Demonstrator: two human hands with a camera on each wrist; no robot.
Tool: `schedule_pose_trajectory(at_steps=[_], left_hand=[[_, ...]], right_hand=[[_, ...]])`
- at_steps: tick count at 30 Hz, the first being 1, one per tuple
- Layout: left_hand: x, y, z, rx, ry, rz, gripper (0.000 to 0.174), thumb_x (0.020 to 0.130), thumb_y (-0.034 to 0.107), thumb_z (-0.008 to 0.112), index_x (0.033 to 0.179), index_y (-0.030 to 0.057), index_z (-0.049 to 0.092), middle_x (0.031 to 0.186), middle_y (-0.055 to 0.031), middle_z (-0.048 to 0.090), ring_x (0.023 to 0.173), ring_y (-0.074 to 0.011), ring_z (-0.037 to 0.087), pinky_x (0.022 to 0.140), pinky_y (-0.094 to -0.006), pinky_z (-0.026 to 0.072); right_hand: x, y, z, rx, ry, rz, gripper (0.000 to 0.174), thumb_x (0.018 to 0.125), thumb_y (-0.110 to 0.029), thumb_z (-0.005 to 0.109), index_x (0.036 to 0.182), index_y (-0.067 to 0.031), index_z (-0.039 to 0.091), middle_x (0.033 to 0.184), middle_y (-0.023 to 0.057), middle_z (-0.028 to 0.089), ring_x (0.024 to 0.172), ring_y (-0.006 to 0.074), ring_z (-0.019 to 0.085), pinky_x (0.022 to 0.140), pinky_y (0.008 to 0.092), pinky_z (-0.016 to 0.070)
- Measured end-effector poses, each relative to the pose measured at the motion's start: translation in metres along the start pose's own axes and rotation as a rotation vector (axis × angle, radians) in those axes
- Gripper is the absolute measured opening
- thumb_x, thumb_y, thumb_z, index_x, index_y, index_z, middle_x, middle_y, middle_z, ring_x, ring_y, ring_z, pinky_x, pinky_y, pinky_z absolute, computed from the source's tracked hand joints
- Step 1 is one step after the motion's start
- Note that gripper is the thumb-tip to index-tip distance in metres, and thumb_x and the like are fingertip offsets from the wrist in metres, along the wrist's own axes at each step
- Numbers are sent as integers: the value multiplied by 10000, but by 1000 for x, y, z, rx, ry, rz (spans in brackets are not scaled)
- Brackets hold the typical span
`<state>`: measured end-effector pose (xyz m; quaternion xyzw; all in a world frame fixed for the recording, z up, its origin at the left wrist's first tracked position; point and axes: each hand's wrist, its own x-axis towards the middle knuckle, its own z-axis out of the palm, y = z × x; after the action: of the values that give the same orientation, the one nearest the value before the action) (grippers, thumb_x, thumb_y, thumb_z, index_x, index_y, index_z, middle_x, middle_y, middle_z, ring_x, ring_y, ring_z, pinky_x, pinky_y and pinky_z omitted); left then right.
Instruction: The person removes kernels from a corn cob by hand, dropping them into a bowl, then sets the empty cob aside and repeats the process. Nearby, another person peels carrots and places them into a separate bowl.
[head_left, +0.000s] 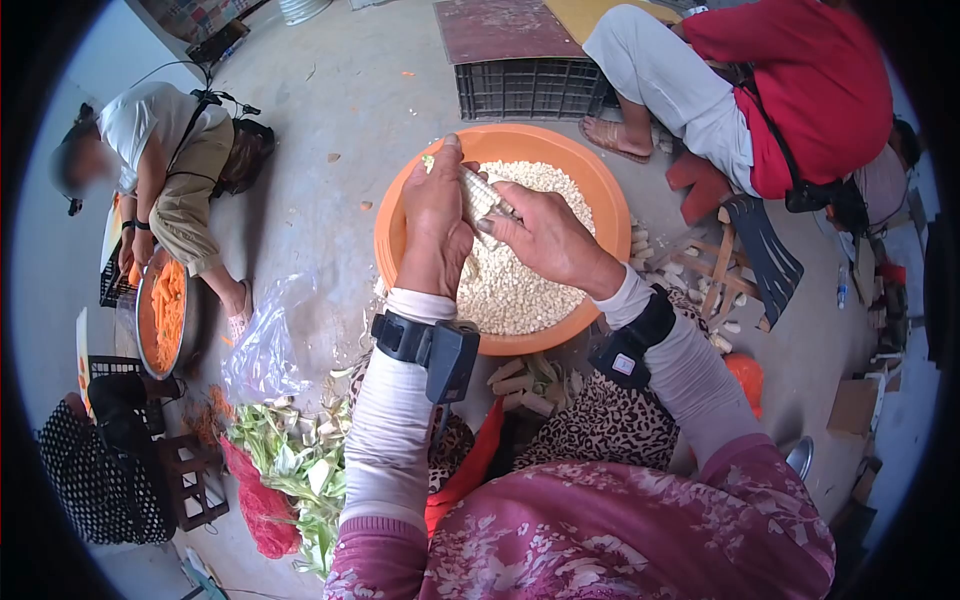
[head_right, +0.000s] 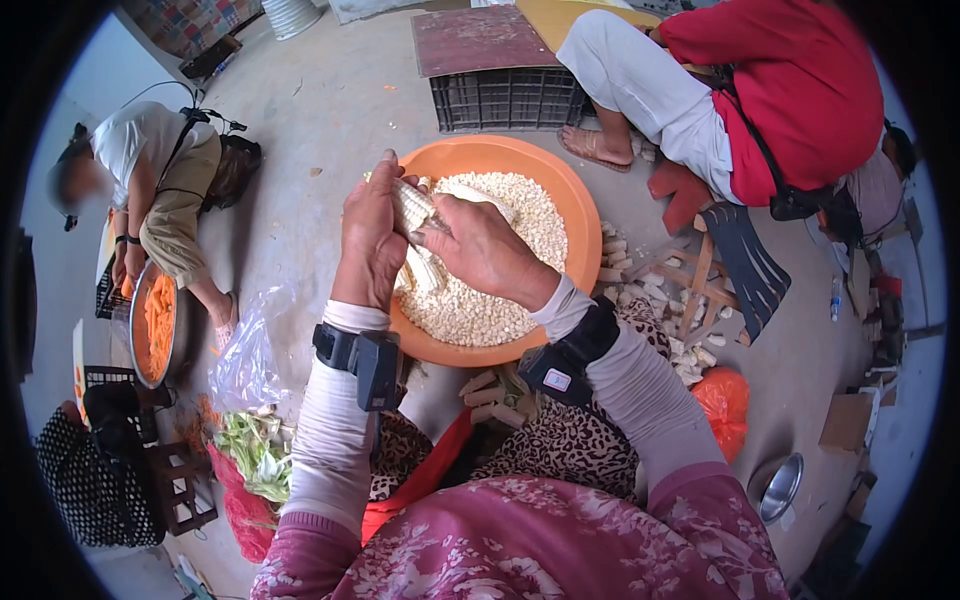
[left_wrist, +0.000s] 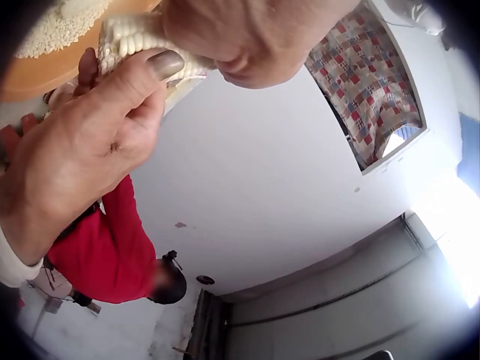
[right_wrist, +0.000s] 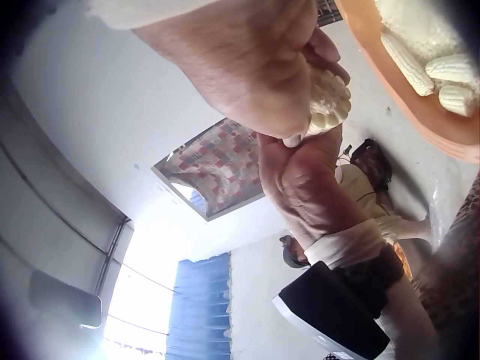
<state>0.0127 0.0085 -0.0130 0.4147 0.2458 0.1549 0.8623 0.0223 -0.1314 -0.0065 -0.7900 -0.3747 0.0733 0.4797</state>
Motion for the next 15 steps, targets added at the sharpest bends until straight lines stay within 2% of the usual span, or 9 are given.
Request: schedule_pose_trajectory(at_steps=[1, 3, 4, 6, 7, 9, 10, 13, 15], left_hand=[[1, 0, -1, -15, -10, -2, 209, 883, 221, 580, 904, 22, 518, 741, -102, 571, 654, -185, 562, 581, -317, 502], [-1, 2, 0, -14, -15, -3, 212, 884, 222, 578, 903, 19, 517, 742, -102, 571, 654, -186, 562, 583, -316, 503], [-2, 3, 1, -13, -20, -4, 216, 885, 223, 576, 903, 16, 517, 742, -102, 571, 654, -186, 563, 586, -315, 504], [-3, 4, 2, -14, -12, 2, 216, 886, 224, 575, 904, 17, 518, 740, -101, 571, 654, -187, 563, 587, -315, 504], [-4, 4, 2, -14, -6, 6, 216, 887, 226, 574, 906, 17, 519, 739, -101, 571, 654, -187, 563, 589, -315, 504], [-6, 7, 5, 4, 4, -2, 216, 888, 226, 572, 907, 17, 520, 739, -99, 570, 655, -187, 561, 589, -314, 502], [-7, 8, 5, 22, 15, -7, 215, 889, 226, 571, 907, 18, 521, 739, -98, 569, 656, -186, 560, 589, -314, 500], [-6, 4, 5, 29, 4, 1, 211, 890, 224, 570, 907, 18, 524, 739, -95, 567, 658, -183, 557, 587, -313, 495], [-5, 4, 4, 24, 5, -5, 209, 890, 222, 571, 906, 19, 525, 743, -93, 566, 659, -182, 556, 585, -312, 493]], right_hand=[[0, 0, -1, 0, 0, 0, 304, 828, -202, 575, 940, 75, 522, 772, 239, 583, 734, 358, 598, 654, 415, 450], [1, -3, -7, 31, -106, 96, 349, 847, -161, 561, 1118, 50, 498, 824, 179, 604, 750, 206, 596, 701, 329, 457], [1, 0, -6, 31, -106, 95, 349, 847, -161, 561, 1118, 50, 498, 824, 179, 604, 750, 206, 596, 701, 329, 457], [1, 6, -3, 69, -72, 56, 375, 851, -161, 572, 1155, 45, 497, 823, 124, 613, 769, 151, 581, 713, 309, 462], [1, 8, -1, 70, -72, 57, 375, 851, -161, 572, 1155, 45, 497, 823, 124, 613, 769, 151, 581, 713, 309, 462], [2, 8, 2, 215, -3, -53, 344, 809, -203, 616, 1037, 45, 544, 771, 185, 597, 700, 288, 597, 638, 367, 454], [1, 10, 2, 215, -3, -53, 344, 809, -203, 616, 1037, 45, 544, 771, 185, 597, 700, 288, 597, 638, 367, 454], [1, 7, -1, 222, -41, 67, 344, 798, -199, 632, 1021, 47, 544, 755, 187, 590, 668, 278, 584, 620, 366, 449], [2, -7, -11, 38, -157, 159, 303, 833, -166, 597, 1033, 53, 531, 767, 98, 582, 701, 133, 546, 664, 322, 447]])
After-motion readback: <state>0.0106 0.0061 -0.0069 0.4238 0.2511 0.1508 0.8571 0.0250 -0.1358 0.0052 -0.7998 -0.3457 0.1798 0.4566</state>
